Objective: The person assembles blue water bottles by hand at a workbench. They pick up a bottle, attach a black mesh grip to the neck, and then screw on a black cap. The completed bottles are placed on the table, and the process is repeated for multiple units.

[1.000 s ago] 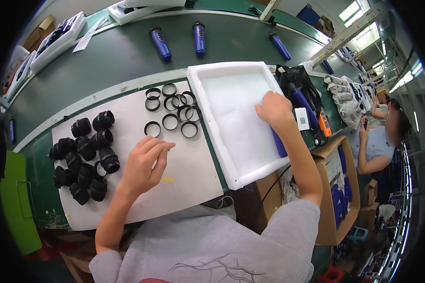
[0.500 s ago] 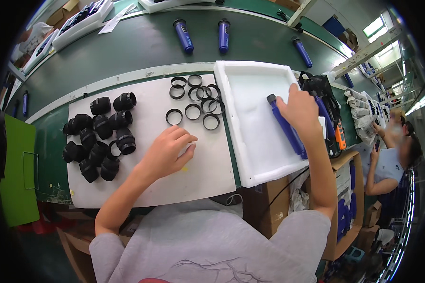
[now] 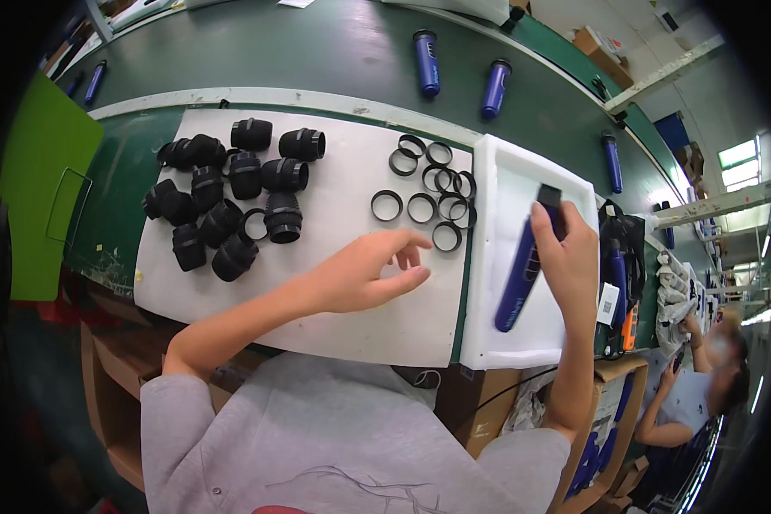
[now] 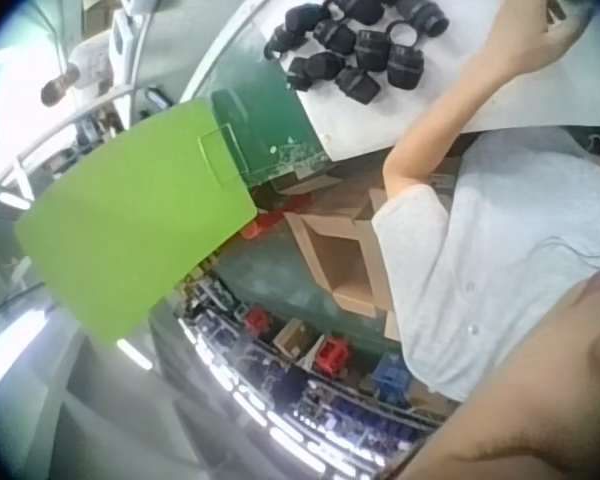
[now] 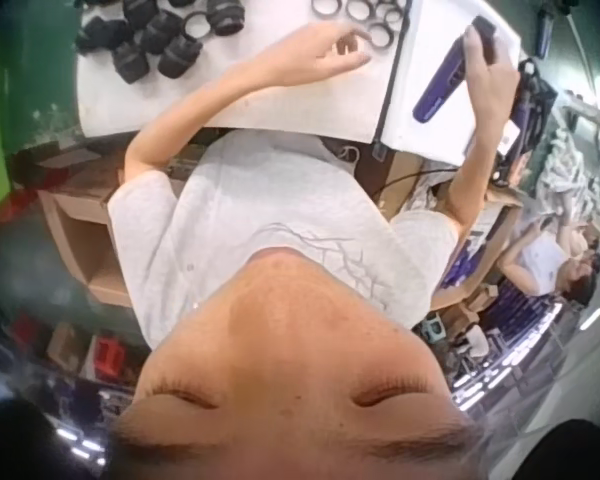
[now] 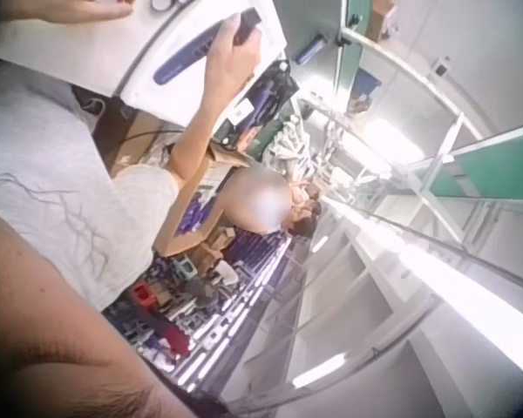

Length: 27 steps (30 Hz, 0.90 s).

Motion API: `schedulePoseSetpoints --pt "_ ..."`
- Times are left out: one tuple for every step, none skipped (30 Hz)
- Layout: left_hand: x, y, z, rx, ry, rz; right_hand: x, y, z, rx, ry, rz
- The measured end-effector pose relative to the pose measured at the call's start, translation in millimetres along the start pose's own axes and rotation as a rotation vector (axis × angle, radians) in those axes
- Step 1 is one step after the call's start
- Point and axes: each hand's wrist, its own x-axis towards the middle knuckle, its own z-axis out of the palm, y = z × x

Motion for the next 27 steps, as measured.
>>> schedulePoseSetpoints --pt "2.1 1.4 -0.8 -0.094 -0.026 -0.038 -4.4 -10.7 8.4 0.272 -0.037 -0.059" --pt "2.2 0.3 0.9 -0.213 0.0 -0.019 -7.4 -26.4 15.0 0.394 -0.123 -0.041" --pt "2.6 -4.5 3.6 -0.325 0.029 -0.001 -11.2 -43.2 29.6 0.48 -0.152 -0.064" --pt "3.8 -8.8 6.2 -0.442 0.05 0.025 -15.1 -56.9 41.0 0.565 -0.213 -0.067" --pt "3.0 -8.9 6.9 -0.482 0.095 0.005 -16.8 -66.4 52.3 0.584 -0.266 -0.124" --pt "2.1 -9.1 6.9 -0.519 0.141 -0.013 -18.3 -72.0 65.2 0.725 -0.396 -0.091" --pt "2.4 -1.3 -0.3 -0.593 0.138 -0.082 -13.4 -77.2 69.4 0.721 -0.416 -0.139" --pt "3.5 5.0 -6.6 -0.661 0.136 -0.155 -4.6 -79.5 74.0 0.722 -0.436 -0.189" --pt "8.0 10.0 -10.7 -0.75 0.193 -0.176 7.1 -75.8 82.3 0.714 -0.285 -0.336" --pt "10.2 8.1 -18.5 -0.807 0.189 -0.169 18.2 -72.3 89.4 0.699 -0.132 -0.48" --pt "10.5 6.8 -23.8 -0.792 0.235 -0.196 28.2 -69.7 87.6 0.529 -0.038 -0.525" --pt "10.6 5.3 -28.4 -0.776 0.281 -0.224 34.0 -66.5 88.8 0.478 -0.11 -0.484" --pt "12.0 0.6 -31.3 -0.784 0.328 -0.265 39.0 -62.1 92.2 0.425 -0.181 -0.444" --pt "13.2 1.6 -35.5 -0.731 0.326 -0.285 41.7 -55.7 97.5 0.373 -0.249 -0.397" --pt "14.3 5.2 -40.5 -0.676 0.324 -0.305 43.5 -48.6 104.2 0.275 -0.32 -0.466" --pt "15.0 7.1 -42.8 -0.624 0.317 -0.328 41.6 -39.1 114.3 0.231 -0.372 -0.56" --pt "14.3 7.7 -44.2 -0.596 0.302 -0.333 38.1 -30.4 130.1 0.178 -0.282 -0.693" --pt "15.3 7.7 -44.1 -0.575 0.289 -0.325 35.8 -24.7 140.8 0.123 -0.191 -0.824" --pt "14.3 5.7 -43.3 -0.555 0.28 -0.326 34.4 -25.2 144.3 0.11 -0.215 -0.788" --pt "13.9 3.6 -42.3 -0.534 0.27 -0.327 33.2 -26.0 146.1 0.096 -0.239 -0.75" --pt "14.9 0.5 -41.0 -0.522 0.249 -0.317 32.3 -26.3 146.4 0.082 -0.263 -0.712" --pt "16.1 -3.0 -39.2 -0.509 0.224 -0.309 33.4 -26.4 143.6 0.12 -0.272 -0.64" --pt "16.0 -6.5 -38.4 -0.495 0.199 -0.305 37.3 -26.9 138.8 0.159 -0.281 -0.566" --pt "15.2 -7.2 -39.1 -0.493 0.16 -0.353 39.7 -27.3 133.0 0.198 -0.291 -0.491" --pt "16.0 -4.7 -41.2 -0.489 0.121 -0.396 41.1 -27.9 124.7 0.274 -0.223 -0.45" --pt "15.7 -2.2 -42.0 -0.491 0.084 -0.437 45.9 -26.1 117.6 0.354 -0.223 -0.381" --pt "14.9 0.7 -42.2 -0.448 0.055 -0.457 50.0 -21.6 111.6 0.555 -0.329 -0.257"
